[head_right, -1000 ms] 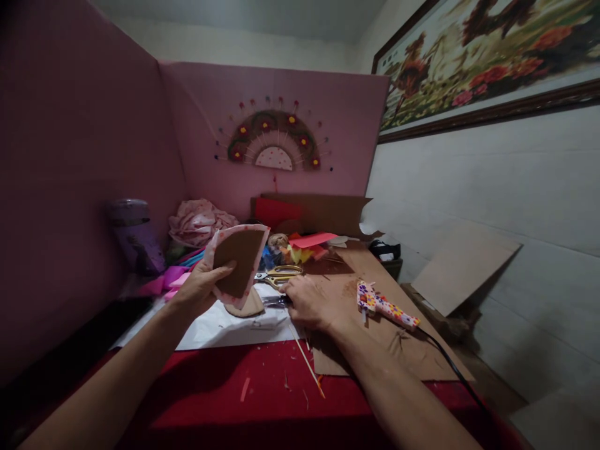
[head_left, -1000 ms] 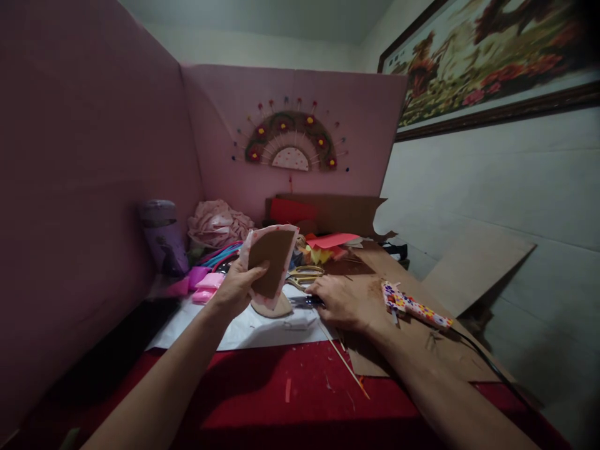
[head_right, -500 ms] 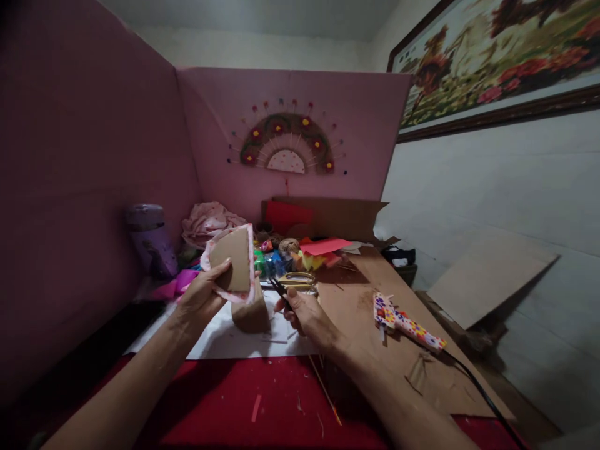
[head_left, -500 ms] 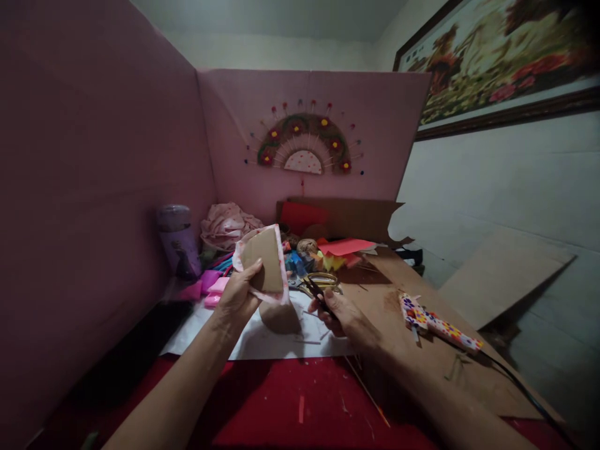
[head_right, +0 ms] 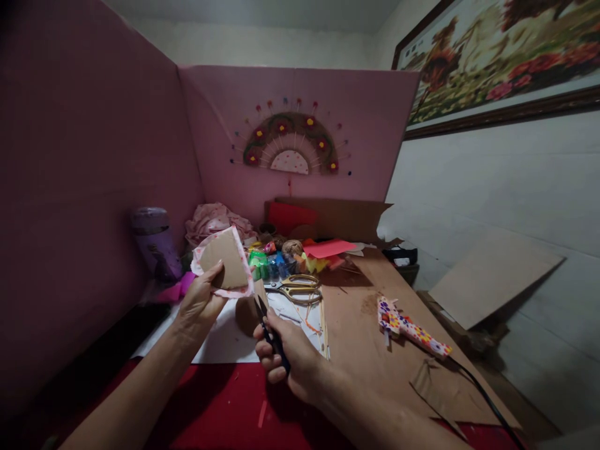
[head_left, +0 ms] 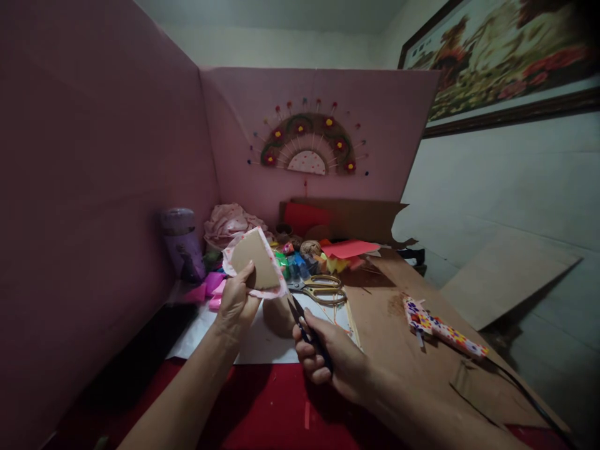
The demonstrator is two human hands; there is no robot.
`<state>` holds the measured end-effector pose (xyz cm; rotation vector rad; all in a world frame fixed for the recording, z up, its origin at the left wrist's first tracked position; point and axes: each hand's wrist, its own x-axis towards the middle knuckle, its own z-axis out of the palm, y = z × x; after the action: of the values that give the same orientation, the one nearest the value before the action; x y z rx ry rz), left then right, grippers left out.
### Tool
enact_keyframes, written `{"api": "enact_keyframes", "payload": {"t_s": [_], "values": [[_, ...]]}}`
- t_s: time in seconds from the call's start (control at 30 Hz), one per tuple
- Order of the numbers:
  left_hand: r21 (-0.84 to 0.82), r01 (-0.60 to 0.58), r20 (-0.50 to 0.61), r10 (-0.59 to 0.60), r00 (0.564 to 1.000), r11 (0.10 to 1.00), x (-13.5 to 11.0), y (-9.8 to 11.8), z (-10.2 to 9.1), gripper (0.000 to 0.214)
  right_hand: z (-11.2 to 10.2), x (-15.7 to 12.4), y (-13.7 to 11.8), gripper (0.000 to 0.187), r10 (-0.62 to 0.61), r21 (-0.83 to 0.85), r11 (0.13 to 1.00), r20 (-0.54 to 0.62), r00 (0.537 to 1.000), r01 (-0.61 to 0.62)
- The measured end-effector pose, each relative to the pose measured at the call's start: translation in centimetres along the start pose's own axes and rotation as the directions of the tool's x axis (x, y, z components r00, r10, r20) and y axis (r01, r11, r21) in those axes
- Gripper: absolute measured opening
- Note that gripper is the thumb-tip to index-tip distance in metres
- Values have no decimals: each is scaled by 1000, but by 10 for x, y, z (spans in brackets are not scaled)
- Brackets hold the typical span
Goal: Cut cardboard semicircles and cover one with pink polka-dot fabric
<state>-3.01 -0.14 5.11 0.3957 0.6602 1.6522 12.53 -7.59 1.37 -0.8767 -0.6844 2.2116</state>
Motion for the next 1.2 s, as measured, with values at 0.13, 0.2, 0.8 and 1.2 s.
{"api": "enact_keyframes", "payload": {"t_s": [0.13,0.2,0.8,1.2], "values": [[5,-25,3,25,1000,1000,-2,0,2,24,1,2,1,35,-26,67,997,38,999,24],[5,-31,-6,31,1000,1000,-3,0,2,23,1,3,1,35,-60,67,996,20,998,58],[-51,5,80,-1,997,999,-7,-4,2,26,10,1,-3,36,-93,65,994,24,995,91],[-43,-7,145,13,989,999,-13,-6,5,25,4,11,1,34,-138,219,971,172,975,99]]}}
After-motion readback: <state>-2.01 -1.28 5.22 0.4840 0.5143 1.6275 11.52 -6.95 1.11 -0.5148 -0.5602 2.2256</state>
